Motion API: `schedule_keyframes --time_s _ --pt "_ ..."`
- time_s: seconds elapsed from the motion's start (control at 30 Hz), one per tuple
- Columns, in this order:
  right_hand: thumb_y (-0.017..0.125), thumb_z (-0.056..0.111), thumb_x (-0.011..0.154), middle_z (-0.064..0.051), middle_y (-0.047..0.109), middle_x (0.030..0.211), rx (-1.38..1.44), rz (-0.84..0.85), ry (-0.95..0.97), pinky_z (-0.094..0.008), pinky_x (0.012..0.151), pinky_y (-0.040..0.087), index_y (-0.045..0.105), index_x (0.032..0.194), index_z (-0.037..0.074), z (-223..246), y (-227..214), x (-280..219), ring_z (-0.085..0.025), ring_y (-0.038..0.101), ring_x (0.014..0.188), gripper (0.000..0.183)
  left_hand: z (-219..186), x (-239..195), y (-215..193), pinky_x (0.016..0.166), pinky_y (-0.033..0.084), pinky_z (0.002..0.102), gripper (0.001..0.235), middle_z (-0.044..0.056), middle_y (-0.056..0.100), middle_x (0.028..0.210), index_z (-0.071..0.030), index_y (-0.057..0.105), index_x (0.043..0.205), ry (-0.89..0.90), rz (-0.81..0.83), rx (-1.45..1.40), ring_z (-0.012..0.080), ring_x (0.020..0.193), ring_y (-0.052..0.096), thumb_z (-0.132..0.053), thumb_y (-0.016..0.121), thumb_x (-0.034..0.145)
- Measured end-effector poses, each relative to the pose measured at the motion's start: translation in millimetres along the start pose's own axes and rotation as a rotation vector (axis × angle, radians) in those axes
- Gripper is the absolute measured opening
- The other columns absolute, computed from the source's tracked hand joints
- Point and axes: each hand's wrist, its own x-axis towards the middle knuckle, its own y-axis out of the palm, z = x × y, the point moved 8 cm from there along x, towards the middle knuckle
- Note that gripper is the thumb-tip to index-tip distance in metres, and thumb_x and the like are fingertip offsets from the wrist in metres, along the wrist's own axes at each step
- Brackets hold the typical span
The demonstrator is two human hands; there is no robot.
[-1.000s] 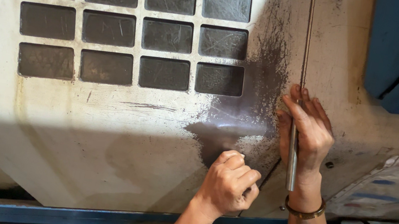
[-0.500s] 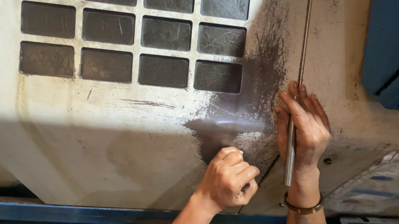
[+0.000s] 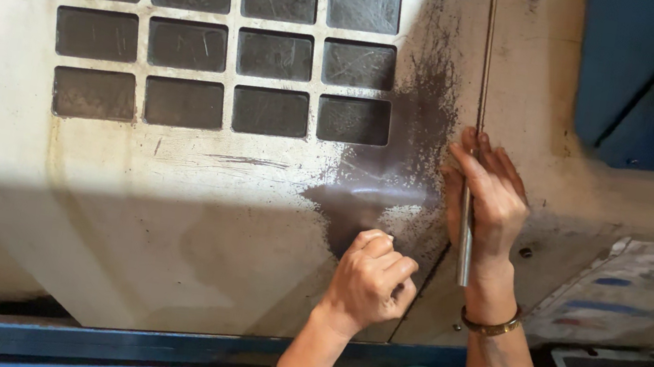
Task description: The person uses a metal rod to scrape and rub a dirty area on a large metal surface, then opens a nearby door to retrieve another rod and continues scraping the same spot. The person repeatedly scrapes the same region with different rods, occasionally opening the door to access more rods.
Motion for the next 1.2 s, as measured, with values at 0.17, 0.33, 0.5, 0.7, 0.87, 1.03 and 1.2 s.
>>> schedule_keyframes --time_s 0.17,0.33,0.5,0.7,0.87,1.03,1.2 --pt "0.073 0.003 0.099 -0.016 0.071 0.131 0.014 -0.002 -0.001 -0.043 0.115 0.049 0.069 0.126 0.005 0.3 -1.1 -0.4 -0.03 0.067 0.128 0.027 -1.3 0.6 -0.8 0.101 0.048 0.04 0.009 0.005 0.064 0.074 -0.008 0.067 0.083 0.0 0.009 0.002 0.0244 0.084 0.062 -0.005 0.069 0.075" --pt "0.071 0.005 0.1 -0.016 0.071 0.131 -0.003 0.005 -0.001 -0.043 0.115 0.049 0.07 0.124 0.004 -0.4 -0.6 -0.8 -0.03 0.067 0.129 0.024 -2.3 1.4 -2.0 0.101 0.048 0.04 0.007 0.006 0.064 0.073 -0.008 0.066 0.082 0.003 0.002 0.004 0.0239 0.082 0.062 -0.005 0.068 0.077" --pt "0.072 0.009 0.102 -0.015 0.072 0.13 -0.003 -0.001 0.01 -0.043 0.115 0.049 0.071 0.124 0.005 -2.1 1.0 -1.5 -0.029 0.067 0.128 0.022 -3.7 2.4 -2.4 0.1 0.048 0.04 0.005 0.006 0.062 0.07 -0.008 0.065 0.079 0.002 -0.004 0.027 0.0242 0.081 0.061 -0.004 0.068 0.076" --pt "0.071 0.008 0.102 -0.015 0.072 0.13 -0.001 0.002 0.008 -0.043 0.115 0.049 0.071 0.125 0.005 -1.1 -0.1 -1.0 -0.029 0.067 0.129 0.023 -4.0 2.1 -3.4 0.1 0.048 0.04 0.006 0.006 0.062 0.07 -0.009 0.065 0.079 0.003 -0.01 0.021 0.0239 0.081 0.061 -0.004 0.068 0.076" --pt "0.071 0.008 0.101 -0.015 0.072 0.13 -0.004 0.004 0.018 -0.043 0.115 0.049 0.071 0.125 0.006 -0.8 -0.2 -1.0 -0.029 0.067 0.129 0.023 -3.0 2.0 -2.1 0.1 0.048 0.04 0.007 0.007 0.061 0.07 -0.009 0.064 0.079 -0.003 -0.007 0.02 0.0244 0.081 0.061 -0.005 0.068 0.076" --pt "0.071 0.007 0.1 -0.015 0.072 0.13 0.004 0.001 0.013 -0.043 0.115 0.049 0.071 0.124 0.006 -0.3 -0.8 -0.1 -0.03 0.067 0.129 0.024 -4.0 1.2 -1.9 0.1 0.048 0.041 0.007 0.007 0.061 0.07 -0.009 0.064 0.079 -0.002 -0.002 0.022 0.0246 0.082 0.061 -0.005 0.069 0.076" --pt "0.07 0.005 0.101 -0.017 0.072 0.129 0.0 -0.008 -0.001 -0.043 0.114 0.049 0.07 0.122 0.004 1.6 -2.5 0.2 -0.03 0.068 0.128 0.021 -2.9 1.2 -1.4 0.098 0.048 0.041 0.007 0.008 0.061 0.07 -0.008 0.063 0.078 -0.002 -0.011 0.009 0.0259 0.083 0.061 -0.006 0.069 0.075"
